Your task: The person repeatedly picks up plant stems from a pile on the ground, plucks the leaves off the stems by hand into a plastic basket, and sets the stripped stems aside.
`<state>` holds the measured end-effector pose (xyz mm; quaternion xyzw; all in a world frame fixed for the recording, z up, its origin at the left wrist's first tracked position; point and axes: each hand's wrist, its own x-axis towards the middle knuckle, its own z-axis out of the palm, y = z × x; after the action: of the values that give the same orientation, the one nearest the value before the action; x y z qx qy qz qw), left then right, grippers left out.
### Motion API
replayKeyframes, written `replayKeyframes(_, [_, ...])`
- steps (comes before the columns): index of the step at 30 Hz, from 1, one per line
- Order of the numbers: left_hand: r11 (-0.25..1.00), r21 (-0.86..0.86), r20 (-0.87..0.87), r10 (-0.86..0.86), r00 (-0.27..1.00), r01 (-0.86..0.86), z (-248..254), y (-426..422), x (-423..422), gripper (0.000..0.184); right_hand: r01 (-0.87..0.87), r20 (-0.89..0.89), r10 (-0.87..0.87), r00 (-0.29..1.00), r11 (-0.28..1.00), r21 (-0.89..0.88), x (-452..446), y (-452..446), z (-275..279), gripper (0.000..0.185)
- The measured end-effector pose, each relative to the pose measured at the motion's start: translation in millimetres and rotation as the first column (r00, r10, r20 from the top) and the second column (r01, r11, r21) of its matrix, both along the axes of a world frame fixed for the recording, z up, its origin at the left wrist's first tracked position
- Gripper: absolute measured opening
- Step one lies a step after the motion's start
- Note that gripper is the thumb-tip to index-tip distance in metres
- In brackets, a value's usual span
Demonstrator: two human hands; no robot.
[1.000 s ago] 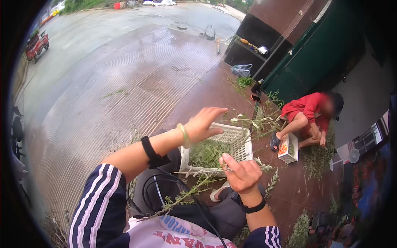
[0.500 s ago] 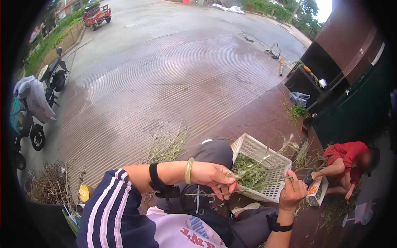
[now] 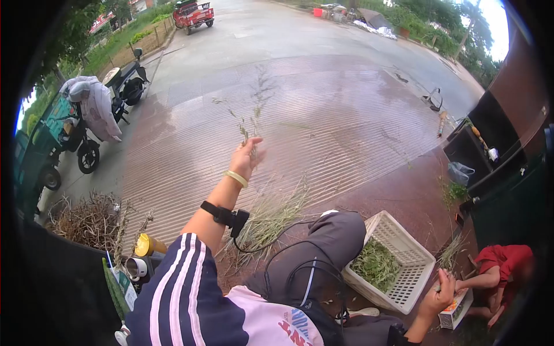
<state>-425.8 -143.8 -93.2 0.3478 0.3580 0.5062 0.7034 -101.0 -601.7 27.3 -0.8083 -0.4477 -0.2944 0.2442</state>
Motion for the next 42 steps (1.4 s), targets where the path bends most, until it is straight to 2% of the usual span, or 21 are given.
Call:
replayKeyframes(1, [0.993,-0.089,-0.21,0.052,0.976,-0.073,-3,19,-12,0.03,-0.013,-0.022,0.013,1.0,1.0,0.026,1,-5,0,0.018])
replayKeyframes(4, [0.965,-0.253,-0.486,-0.07,0.871,-0.064,-47,48,-29,0.031,-0.005,-0.084,0.011,0.996,0.997,0.081,14,-22,-10,0.016])
replayKeyframes(5, [0.962,-0.273,-0.47,-0.112,0.876,-0.023,-58,43,-19,0.031,0.015,-0.116,-0.003,0.993,0.994,0.104,17,-26,-13,0.016])
replayKeyframes(6, [0.95,-0.306,-0.341,-0.17,0.924,0.062,-50,29,-3,0.03,0.041,-0.152,-0.022,0.988,0.992,0.118,18,-30,-15,0.016])
replayKeyframes(7, [0.944,-0.277,-0.284,-0.258,0.924,0.178,-24,6,15,0.028,0.051,-0.127,-0.037,0.991,0.993,0.105,24,-36,-16,0.015])
replayKeyframes(9, [0.905,-0.147,-0.256,-0.425,0.868,0.399,-7,-17,53,0.027,0.112,-0.224,-0.082,0.971,0.986,0.125,25,-35,-11,0.017])
replayKeyframes(13, [0.695,0.193,-0.384,-0.596,0.705,0.693,42,-60,155,0.032,0.224,-0.525,-0.064,0.849,0.943,0.246,33,-36,-4,0.023])
replayKeyframes(18, [0.345,0.472,-0.426,-0.717,0.552,0.812,85,-111,279,0.04,0.308,-0.74,0.204,0.641,0.814,0.492,47,-36,-15,0.033])
replayKeyframes(19, [0.293,0.404,-0.461,-0.753,0.469,0.866,100,-122,294,0.043,0.331,-0.754,0.211,0.622,0.801,0.498,51,-37,-15,0.034])
replayKeyframes(22, [0.105,0.524,-0.479,-0.784,0.394,0.845,116,-157,341,0.043,0.333,-0.733,0.359,0.577,0.717,0.613,70,-38,-11,0.035])
replayKeyframes(24, [-0.06,0.609,-0.553,-0.748,0.369,0.791,121,-185,366,0.038,0.386,-0.755,0.418,0.505,0.674,0.63,78,-37,9,0.034])
replayKeyframes(26, [-0.181,0.658,-0.589,-0.729,0.35,0.73,114,-215,383,0.034,0.34,-0.692,0.553,0.464,0.61,0.716,91,-36,16,0.035])
replayKeyframes(27, [-0.223,0.617,-0.639,-0.702,0.315,0.755,111,-228,385,0.026,0.307,-0.683,0.576,0.448,0.619,0.723,92,-33,16,0.036])
replayKeyframes(30, [-0.415,0.584,-0.794,-0.472,0.383,0.697,100,-265,399,0.022,0.179,-0.689,0.553,0.468,0.704,0.687,93,-20,7,0.035])
replayKeyframes(31, [-0.454,0.622,-0.771,-0.498,0.397,0.638,93,-273,408,0.023,0.218,-0.694,0.518,0.5,0.7,0.68,93,-16,0,0.024])
replayKeyframes(34, [-0.576,0.583,-0.812,-0.431,0.393,0.573,93,-284,426,0.028,0.399,-0.761,0.514,0.395,0.651,0.646,108,-28,-27,0.015])
replayKeyframes(35, [-0.543,0.632,-0.775,-0.457,0.436,0.553,90,-284,433,0.035,0.441,-0.748,0.504,0.432,0.606,0.662,111,-33,-34,0.013])
replayKeyframes(36, [-0.517,0.539,-0.837,-0.418,0.354,0.665,94,-280,437,0.038,0.461,-0.742,0.515,0.429,0.582,0.67,114,-41,-39,0.013])
replayKeyframes(38, [-0.588,0.593,-0.795,-0.319,0.517,0.55,75,-253,459,0.038,0.493,-0.719,0.537,0.44,0.525,0.694,118,-56,-49,0.014])
replayKeyframes(40, [-0.57,0.435,-0.878,-0.097,0.469,0.697,71,-223,478,0.036,0.557,-0.706,0.554,0.441,0.448,0.699,120,-64,-62,0.015])
replayKeyframes(42, [-0.493,0.446,-0.874,-0.059,0.483,0.747,80,-201,501,0.033,0.568,-0.697,0.567,0.438,0.426,0.704,124,-71,-79,0.015])
